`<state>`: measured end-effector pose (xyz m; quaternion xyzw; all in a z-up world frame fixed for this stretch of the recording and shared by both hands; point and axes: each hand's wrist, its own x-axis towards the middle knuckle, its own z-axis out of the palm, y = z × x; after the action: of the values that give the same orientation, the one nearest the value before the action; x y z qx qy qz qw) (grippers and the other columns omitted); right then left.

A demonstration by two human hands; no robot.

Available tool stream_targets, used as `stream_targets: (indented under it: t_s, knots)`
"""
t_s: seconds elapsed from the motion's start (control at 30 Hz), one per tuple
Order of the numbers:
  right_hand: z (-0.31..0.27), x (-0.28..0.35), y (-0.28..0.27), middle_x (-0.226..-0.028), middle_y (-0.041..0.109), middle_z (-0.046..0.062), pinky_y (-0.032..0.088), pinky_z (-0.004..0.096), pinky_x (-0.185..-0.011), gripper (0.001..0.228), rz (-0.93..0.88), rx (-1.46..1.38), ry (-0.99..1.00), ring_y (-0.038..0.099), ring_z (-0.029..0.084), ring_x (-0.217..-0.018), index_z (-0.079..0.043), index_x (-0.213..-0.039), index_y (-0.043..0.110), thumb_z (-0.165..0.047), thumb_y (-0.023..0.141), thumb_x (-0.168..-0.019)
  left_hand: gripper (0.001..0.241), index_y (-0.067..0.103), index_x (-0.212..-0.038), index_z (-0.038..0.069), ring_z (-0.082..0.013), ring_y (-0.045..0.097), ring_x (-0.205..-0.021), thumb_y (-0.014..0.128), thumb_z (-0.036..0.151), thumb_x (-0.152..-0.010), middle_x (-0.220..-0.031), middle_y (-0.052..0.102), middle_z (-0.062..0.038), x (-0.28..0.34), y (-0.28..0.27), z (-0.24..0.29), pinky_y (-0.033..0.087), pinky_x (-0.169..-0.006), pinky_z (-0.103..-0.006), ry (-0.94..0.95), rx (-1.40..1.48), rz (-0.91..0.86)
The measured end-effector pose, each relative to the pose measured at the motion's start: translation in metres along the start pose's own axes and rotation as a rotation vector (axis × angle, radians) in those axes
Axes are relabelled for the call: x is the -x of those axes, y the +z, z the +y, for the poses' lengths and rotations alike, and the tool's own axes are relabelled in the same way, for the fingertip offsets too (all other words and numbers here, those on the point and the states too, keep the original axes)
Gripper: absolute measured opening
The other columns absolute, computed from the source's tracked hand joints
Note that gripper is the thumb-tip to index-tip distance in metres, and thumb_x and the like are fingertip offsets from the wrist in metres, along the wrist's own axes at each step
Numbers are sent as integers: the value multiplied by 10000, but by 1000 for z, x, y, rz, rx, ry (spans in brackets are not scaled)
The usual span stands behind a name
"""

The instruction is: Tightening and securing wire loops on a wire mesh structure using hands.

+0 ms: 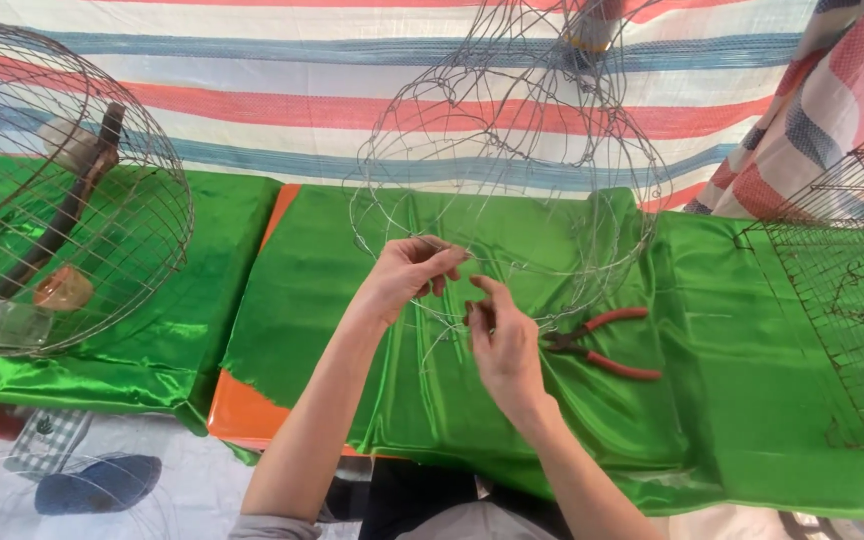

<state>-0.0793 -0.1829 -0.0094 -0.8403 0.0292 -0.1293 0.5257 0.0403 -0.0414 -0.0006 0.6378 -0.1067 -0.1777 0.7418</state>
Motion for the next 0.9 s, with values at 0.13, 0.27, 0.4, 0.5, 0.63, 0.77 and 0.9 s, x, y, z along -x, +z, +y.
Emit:
stream_targets:
  t_s: [0.13, 0.27, 0.4, 0.5, 0.63, 0.77, 0.9]
  knots:
    - [12, -13, -22, -779, 709, 147, 570, 321, -561, 228, 21, -33, -1, 657, 202, -607, -20, -1247, 615, -47, 584, -1023, 190, 789, -926, 52, -100, 577, -434, 854, 202, -829, -680, 728, -103, 0, 4, 6, 332, -395, -180, 12, 7, 29]
    - [9, -23, -61, -799, 723, 91, 561, 285, -578, 180, 29, 95, -104, 667, 177, -631, -87, -1130, 721, -27, 629, -986, 207, 782, -954, 26, -76, 532, -428, 851, 187, -843, -672, 711, -98, 4, 3, 7, 348, -400, -184, -19, 26, 28]
    - [-34, -46, -82, -1042, 707, 140, 584, 322, -814, 186, -85, 358, -370, 690, 236, -933, -50, -1160, 719, -62, 630, -997, 234, 767, -1032, 2, -64, 503, -491, 827, 150, -862, -696, 701, -110, 11, 1, 13, 404, -458, -186, 1, 55, -27]
    - [-46, -56, -72, -1187, 691, 180, 565, 396, -943, 280, -264, 440, -352, 696, 292, -1096, -21, -1265, 667, -87, 584, -1006, 286, 756, -1145, 22, -152, 679, -784, 756, 194, -916, -918, 778, -139, 30, 1, 34, 513, -777, -279, -25, -138, -77]
    - [-41, -70, -65, -1124, 717, 197, 584, 387, -938, 269, -378, 512, -303, 730, 291, -1030, 16, -1251, 659, -30, 530, -1019, 294, 753, -1202, 128, -250, 721, -1099, 717, 256, -939, -1100, 782, -76, 61, -8, 4, 501, -1019, -395, 235, -603, 82]
    - [-71, -85, -67, -1128, 735, 213, 582, 409, -978, 297, -511, 491, -42, 743, 305, -1010, 34, -1261, 651, -9, 465, -1034, 219, 732, -1138, 96, -219, 696, -970, 664, 55, -933, -1009, 739, -74, 87, 15, -26, 554, -895, -331, 465, -673, 355]
    - [-100, -87, -65, -1222, 708, 180, 542, 391, -1046, 327, -669, 680, 131, 713, 277, -1105, -29, -1353, 611, -110, 454, -1078, 433, 579, -1396, 33, -273, 627, -1232, 628, 117, -975, -1296, 660, -161, 73, 47, -49, 493, -1063, -396, 84, -649, 40]
